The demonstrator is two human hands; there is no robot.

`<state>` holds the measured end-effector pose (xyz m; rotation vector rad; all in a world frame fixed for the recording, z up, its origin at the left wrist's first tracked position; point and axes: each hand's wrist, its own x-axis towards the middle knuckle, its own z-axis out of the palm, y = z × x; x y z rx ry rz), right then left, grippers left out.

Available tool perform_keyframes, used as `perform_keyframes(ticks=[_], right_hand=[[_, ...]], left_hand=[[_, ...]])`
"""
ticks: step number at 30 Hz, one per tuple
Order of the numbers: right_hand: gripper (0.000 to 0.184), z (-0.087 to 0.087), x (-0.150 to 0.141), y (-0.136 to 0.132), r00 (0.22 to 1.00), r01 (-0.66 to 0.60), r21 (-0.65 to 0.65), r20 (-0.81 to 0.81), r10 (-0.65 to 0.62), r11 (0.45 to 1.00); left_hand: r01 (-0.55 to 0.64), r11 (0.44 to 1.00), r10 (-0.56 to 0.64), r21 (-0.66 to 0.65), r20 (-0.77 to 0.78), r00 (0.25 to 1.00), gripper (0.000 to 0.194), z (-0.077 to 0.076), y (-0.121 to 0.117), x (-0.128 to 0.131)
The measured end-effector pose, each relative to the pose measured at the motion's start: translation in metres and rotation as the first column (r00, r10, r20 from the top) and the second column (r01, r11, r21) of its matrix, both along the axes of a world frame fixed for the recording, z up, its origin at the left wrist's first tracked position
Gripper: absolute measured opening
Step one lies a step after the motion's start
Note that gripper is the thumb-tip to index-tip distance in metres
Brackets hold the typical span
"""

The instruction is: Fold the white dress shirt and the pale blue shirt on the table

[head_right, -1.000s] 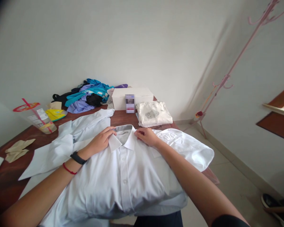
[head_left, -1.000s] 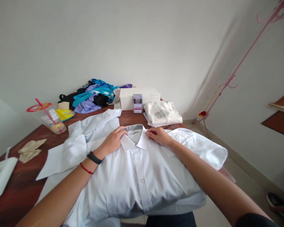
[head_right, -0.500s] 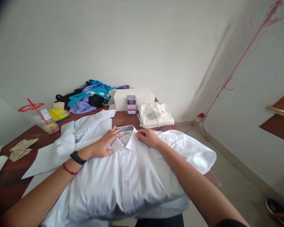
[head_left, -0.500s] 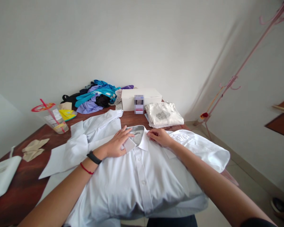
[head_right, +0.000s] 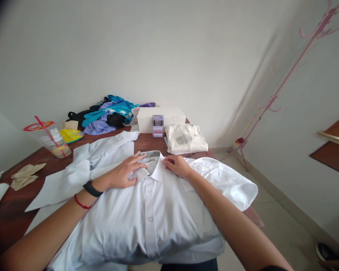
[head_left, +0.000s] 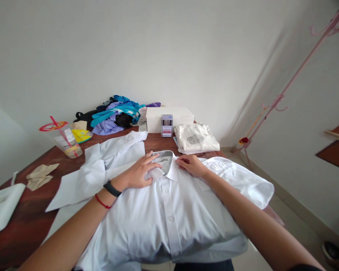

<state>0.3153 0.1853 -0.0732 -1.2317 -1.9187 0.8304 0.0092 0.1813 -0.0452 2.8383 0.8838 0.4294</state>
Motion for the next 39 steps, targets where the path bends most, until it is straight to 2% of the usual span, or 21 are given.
perform_keyframes(ticks=[8,19,26,28,30,34,36,39], right_hand=[[0.032,-0.002,0.001,0.001,1.0,-0.004,-0.018,0.007,0.004,1.0],[0.032,-0.002,0.002,0.002,1.0,-0.024,-0.021,-0.003,0.024,0.999],[0.031,-0.002,0.002,0.002,1.0,-0.019,-0.019,0.021,0.02,1.0],[0.034,0.001,0.004,0.001,0.997,-0.068,0.013,0.025,0.067,0.998],[0.049,0.004,0.007,-0.002,0.982,-0.183,0.043,0.047,0.181,0.982],[0.066,0.012,0.011,-0.007,0.899,-0.411,0.024,0.174,0.401,0.911],[0.071,0.015,0.01,-0.01,0.87,-0.453,0.02,0.226,0.437,0.891],[0.074,0.017,0.005,-0.013,0.865,-0.441,0.053,0.29,0.409,0.896]], left_hand=[[-0.035,0.999,0.036,-0.02,0.051,0.998,0.046,-0.003,0.003,0.003],[-0.025,0.999,0.027,-0.03,0.068,0.997,0.051,-0.004,0.005,0.003],[-0.026,0.999,0.028,-0.028,0.066,0.997,0.038,-0.008,0.01,0.002],[-0.028,0.999,0.029,-0.02,0.069,0.997,0.041,-0.007,0.009,0.002],[-0.021,1.0,0.021,-0.011,0.071,0.997,0.046,-0.007,0.008,0.002],[-0.009,1.0,0.008,0.009,0.079,0.997,0.05,-0.008,0.008,0.002],[-0.006,1.0,0.004,0.024,0.082,0.997,0.049,-0.009,0.008,0.002],[-0.003,0.999,0.0,0.034,0.092,0.996,0.049,-0.01,0.008,0.002]])
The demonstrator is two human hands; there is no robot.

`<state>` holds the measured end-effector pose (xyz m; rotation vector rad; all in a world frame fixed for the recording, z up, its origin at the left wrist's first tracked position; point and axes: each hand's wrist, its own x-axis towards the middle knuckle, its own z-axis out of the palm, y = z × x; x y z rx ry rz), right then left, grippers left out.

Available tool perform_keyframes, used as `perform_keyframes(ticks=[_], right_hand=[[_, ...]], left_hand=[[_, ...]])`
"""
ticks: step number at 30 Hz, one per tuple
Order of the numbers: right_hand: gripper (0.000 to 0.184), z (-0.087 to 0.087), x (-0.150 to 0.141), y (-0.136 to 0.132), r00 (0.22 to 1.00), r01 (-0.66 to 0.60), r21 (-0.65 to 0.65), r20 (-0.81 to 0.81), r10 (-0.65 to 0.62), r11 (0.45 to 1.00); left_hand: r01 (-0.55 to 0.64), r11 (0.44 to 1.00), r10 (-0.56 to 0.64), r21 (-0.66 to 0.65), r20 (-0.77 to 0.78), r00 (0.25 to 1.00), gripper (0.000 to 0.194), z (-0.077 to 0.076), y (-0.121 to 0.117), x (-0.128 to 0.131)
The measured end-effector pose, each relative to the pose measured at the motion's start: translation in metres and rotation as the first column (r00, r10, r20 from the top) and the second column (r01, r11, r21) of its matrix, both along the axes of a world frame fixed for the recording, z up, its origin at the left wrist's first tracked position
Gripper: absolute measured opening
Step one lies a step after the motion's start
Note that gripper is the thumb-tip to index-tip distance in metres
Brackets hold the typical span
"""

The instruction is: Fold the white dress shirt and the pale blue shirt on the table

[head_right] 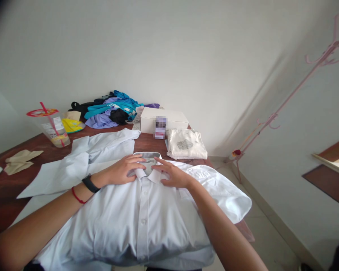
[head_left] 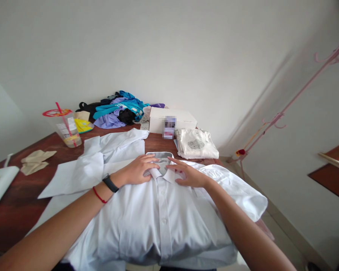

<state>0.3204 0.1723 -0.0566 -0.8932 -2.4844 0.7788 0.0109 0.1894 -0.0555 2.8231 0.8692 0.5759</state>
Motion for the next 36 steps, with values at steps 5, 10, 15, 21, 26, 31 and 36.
perform_keyframes(ticks=[5,10,15,21,26,31,36], right_hand=[[0.065,0.001,-0.009,-0.005,0.992,0.098,0.079,0.074,-0.104,0.992],[0.069,0.002,-0.01,-0.008,0.992,0.072,0.072,0.096,-0.078,0.995],[0.086,0.0,-0.012,-0.008,0.994,0.076,0.043,0.071,-0.079,0.996],[0.08,-0.005,-0.017,-0.007,0.959,0.274,-0.047,-0.058,-0.276,0.961],[0.063,-0.007,-0.023,-0.007,0.889,0.372,-0.216,-0.196,-0.413,0.903],[0.059,-0.003,-0.029,-0.01,0.762,0.373,-0.556,-0.273,-0.587,0.742],[0.057,0.001,-0.031,-0.012,0.714,0.357,-0.631,-0.29,-0.637,0.688]], left_hand=[[-0.002,1.0,0.002,-0.016,-0.003,1.0,0.051,0.004,-0.004,0.001],[-0.007,1.0,0.007,-0.004,0.031,0.999,0.038,0.004,-0.007,0.002],[-0.018,0.999,0.017,0.034,0.043,0.999,0.033,0.0,-0.005,0.003],[-0.027,0.999,0.026,0.018,0.041,0.999,0.033,0.001,-0.007,0.004],[-0.013,1.0,0.014,-0.009,0.062,0.998,0.041,0.003,-0.01,0.002],[0.003,1.0,-0.002,-0.021,0.035,0.999,0.055,0.004,-0.012,0.001],[0.021,0.999,-0.02,-0.031,0.023,1.0,0.059,0.011,-0.015,0.003]])
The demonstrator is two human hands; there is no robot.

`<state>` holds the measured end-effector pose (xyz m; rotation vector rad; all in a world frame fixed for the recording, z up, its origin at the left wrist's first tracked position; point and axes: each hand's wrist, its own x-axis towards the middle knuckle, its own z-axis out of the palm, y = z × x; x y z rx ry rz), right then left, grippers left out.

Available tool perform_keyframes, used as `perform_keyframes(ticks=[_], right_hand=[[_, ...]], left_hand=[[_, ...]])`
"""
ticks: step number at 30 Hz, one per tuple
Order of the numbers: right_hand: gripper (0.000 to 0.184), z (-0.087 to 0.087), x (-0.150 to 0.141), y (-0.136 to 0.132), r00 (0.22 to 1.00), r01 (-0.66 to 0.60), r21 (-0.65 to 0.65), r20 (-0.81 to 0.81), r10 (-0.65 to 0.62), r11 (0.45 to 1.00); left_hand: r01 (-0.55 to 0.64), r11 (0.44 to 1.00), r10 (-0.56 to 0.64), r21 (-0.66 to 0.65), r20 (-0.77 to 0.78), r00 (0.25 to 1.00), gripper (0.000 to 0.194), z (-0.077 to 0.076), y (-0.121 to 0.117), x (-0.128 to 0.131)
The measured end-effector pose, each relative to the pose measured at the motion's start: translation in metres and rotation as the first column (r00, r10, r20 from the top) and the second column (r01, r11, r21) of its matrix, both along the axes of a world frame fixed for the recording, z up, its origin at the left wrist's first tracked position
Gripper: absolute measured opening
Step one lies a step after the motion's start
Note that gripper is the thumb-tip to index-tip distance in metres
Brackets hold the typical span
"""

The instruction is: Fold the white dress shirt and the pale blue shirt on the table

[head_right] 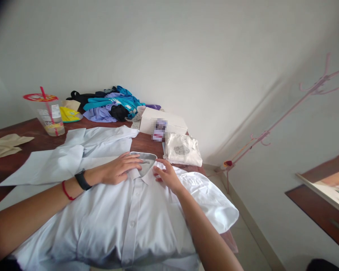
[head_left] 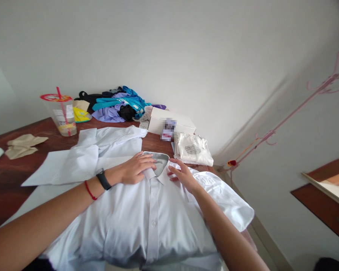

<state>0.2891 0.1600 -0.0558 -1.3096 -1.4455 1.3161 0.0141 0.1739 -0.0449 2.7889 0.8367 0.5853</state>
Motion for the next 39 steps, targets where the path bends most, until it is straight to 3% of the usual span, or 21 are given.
perform_keyframes(ticks=[4,10,14,18,21,27,31,35,39], right_hand=[[0.051,0.0,0.001,0.003,0.992,0.005,-0.015,-0.127,-0.007,1.0],[0.033,0.001,0.005,0.009,0.951,0.007,-0.103,-0.306,-0.039,0.995],[0.033,0.001,0.004,0.009,0.946,0.047,-0.097,-0.316,-0.075,0.994],[0.035,-0.001,0.002,0.007,0.971,0.035,0.004,-0.238,-0.033,0.999],[0.038,-0.006,0.001,0.006,0.985,-0.027,0.163,-0.164,0.054,0.986],[0.027,-0.009,0.006,0.009,0.973,-0.218,0.435,0.031,0.227,0.874],[0.035,-0.004,0.012,0.005,0.926,-0.377,0.442,0.211,0.314,0.814],[0.058,0.004,0.015,0.0,0.849,-0.524,0.404,0.314,0.425,0.749],[0.07,0.007,0.014,-0.003,0.796,-0.577,0.427,0.484,0.362,0.696]], left_hand=[[0.01,1.0,-0.009,-0.026,0.019,1.0,0.04,0.002,-0.004,0.006],[0.022,1.0,-0.021,-0.02,0.031,0.999,0.062,-0.006,-0.007,0.013],[0.042,0.999,-0.043,0.018,0.068,0.997,0.062,-0.012,-0.004,0.015],[0.047,0.998,-0.049,0.039,0.073,0.996,0.057,-0.014,-0.002,0.016],[0.049,0.998,-0.051,0.035,0.061,0.997,0.054,-0.015,-0.002,0.017],[0.068,0.997,-0.072,0.035,0.112,0.991,0.051,-0.019,-0.002,0.018],[0.095,0.995,-0.092,-0.018,0.142,0.986,0.039,-0.018,-0.003,0.021],[0.098,0.992,-0.084,-0.074,0.173,0.981,0.035,-0.017,-0.004,0.022],[0.093,0.987,-0.066,-0.128,0.203,0.977,0.028,-0.02,-0.004,0.022]])
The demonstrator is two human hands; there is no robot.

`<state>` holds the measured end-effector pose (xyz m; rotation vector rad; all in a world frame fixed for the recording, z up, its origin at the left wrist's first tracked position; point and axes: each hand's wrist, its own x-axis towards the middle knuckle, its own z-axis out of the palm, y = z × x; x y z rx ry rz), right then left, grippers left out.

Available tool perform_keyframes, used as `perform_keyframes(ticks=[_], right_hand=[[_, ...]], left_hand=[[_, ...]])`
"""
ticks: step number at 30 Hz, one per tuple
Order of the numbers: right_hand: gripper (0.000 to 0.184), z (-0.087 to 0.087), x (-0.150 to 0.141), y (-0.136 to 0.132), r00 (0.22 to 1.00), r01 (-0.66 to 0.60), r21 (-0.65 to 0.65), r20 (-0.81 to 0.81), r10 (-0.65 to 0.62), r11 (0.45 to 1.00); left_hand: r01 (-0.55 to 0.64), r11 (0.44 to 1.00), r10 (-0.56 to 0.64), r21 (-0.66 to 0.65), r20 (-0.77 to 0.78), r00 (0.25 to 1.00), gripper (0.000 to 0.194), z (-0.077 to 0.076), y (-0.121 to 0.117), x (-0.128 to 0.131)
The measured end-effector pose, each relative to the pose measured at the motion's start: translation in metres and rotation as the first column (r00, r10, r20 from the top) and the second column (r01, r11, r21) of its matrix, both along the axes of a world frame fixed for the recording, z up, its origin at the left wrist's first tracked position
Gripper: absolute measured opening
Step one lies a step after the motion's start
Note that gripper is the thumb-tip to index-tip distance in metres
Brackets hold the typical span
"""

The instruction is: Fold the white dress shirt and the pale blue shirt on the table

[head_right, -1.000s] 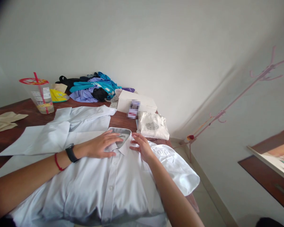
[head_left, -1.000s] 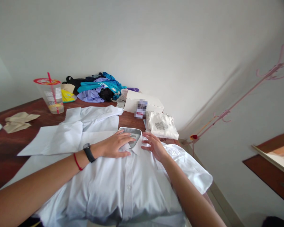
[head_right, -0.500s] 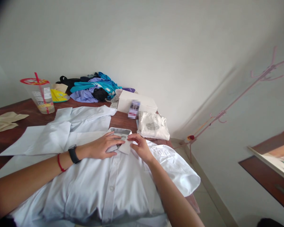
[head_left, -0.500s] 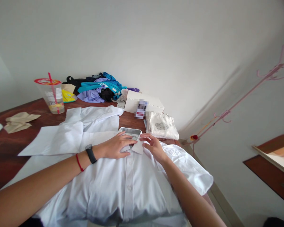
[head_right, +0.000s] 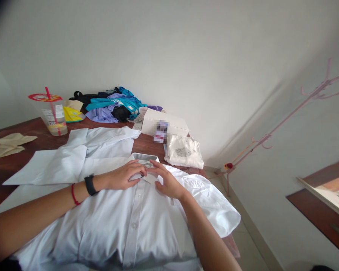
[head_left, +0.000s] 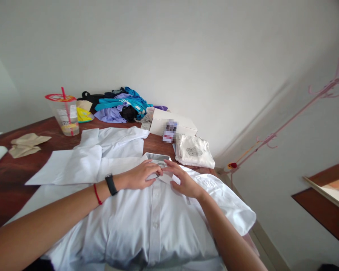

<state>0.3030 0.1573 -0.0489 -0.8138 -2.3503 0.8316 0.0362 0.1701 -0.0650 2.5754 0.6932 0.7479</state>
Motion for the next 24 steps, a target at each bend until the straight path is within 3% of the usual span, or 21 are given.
perform_keyframes(ticks=[8,17,24], right_hand=[[0.083,0.001,-0.005,-0.003,0.995,0.013,0.075,0.096,-0.02,0.997],[0.082,-0.004,-0.004,0.002,0.99,0.078,0.215,0.095,-0.101,0.973],[0.077,-0.009,-0.013,0.007,0.981,0.102,0.381,0.113,-0.156,0.919]], left_hand=[[-0.034,0.999,0.034,-0.037,0.014,0.999,0.011,0.003,-0.003,0.003],[-0.001,0.998,0.002,-0.056,0.019,1.0,0.012,0.0,0.0,0.001],[0.014,0.996,-0.014,0.09,-0.01,1.0,0.014,0.001,-0.003,0.008]])
